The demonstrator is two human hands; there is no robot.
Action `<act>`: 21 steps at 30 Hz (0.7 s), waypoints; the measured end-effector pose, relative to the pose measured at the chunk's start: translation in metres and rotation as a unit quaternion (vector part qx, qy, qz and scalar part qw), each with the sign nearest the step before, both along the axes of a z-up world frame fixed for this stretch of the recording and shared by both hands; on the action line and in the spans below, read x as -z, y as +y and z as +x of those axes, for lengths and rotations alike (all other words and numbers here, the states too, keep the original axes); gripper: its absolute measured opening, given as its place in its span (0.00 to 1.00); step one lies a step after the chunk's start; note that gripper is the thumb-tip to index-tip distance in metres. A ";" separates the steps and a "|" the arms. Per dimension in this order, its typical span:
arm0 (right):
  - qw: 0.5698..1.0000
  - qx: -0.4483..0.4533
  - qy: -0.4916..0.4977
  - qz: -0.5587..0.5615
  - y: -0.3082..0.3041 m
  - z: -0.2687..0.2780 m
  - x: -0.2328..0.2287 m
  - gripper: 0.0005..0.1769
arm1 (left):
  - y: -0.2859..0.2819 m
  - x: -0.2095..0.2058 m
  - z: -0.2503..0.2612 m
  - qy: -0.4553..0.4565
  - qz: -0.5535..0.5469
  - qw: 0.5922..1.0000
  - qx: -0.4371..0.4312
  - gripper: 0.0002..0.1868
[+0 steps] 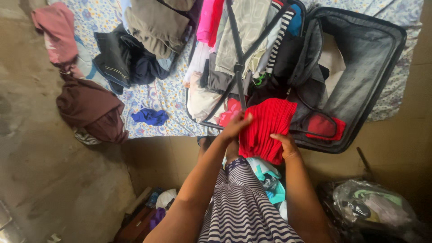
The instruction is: The person folds various garments including a black top, a red top, and a dark blue top, then places them into an open suitcase on a bed. The person also folds and packs a pair of grey shorts.
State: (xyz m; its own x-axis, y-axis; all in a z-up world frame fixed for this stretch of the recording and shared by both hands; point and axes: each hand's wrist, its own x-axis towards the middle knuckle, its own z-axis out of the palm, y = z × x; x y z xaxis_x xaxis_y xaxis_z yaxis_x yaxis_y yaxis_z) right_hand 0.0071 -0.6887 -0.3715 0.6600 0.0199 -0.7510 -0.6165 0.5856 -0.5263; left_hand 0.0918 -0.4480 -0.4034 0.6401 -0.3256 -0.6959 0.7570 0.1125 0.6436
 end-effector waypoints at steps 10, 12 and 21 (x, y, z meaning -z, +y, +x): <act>0.994 0.048 -0.044 -0.087 -0.034 -0.010 0.004 0.44 | -0.004 0.030 0.076 -0.286 0.580 0.763 -0.004 0.29; 0.997 0.054 -0.019 -0.058 -0.039 -0.012 -0.002 0.41 | -0.006 0.019 0.093 -0.213 0.604 0.768 0.027 0.32; 0.998 0.067 -0.010 -0.015 -0.046 -0.028 -0.002 0.39 | -0.008 0.048 0.102 -0.155 0.667 0.724 0.076 0.21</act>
State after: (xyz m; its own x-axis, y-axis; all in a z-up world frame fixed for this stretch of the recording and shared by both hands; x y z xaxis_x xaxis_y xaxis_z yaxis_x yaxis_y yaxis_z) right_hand -0.0211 -0.7343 -0.3694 0.6702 -0.0915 -0.7365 -0.5226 0.6465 -0.5559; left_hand 0.1934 -0.4559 -0.4511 0.8609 0.4209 -0.2859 0.4901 -0.8369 0.2437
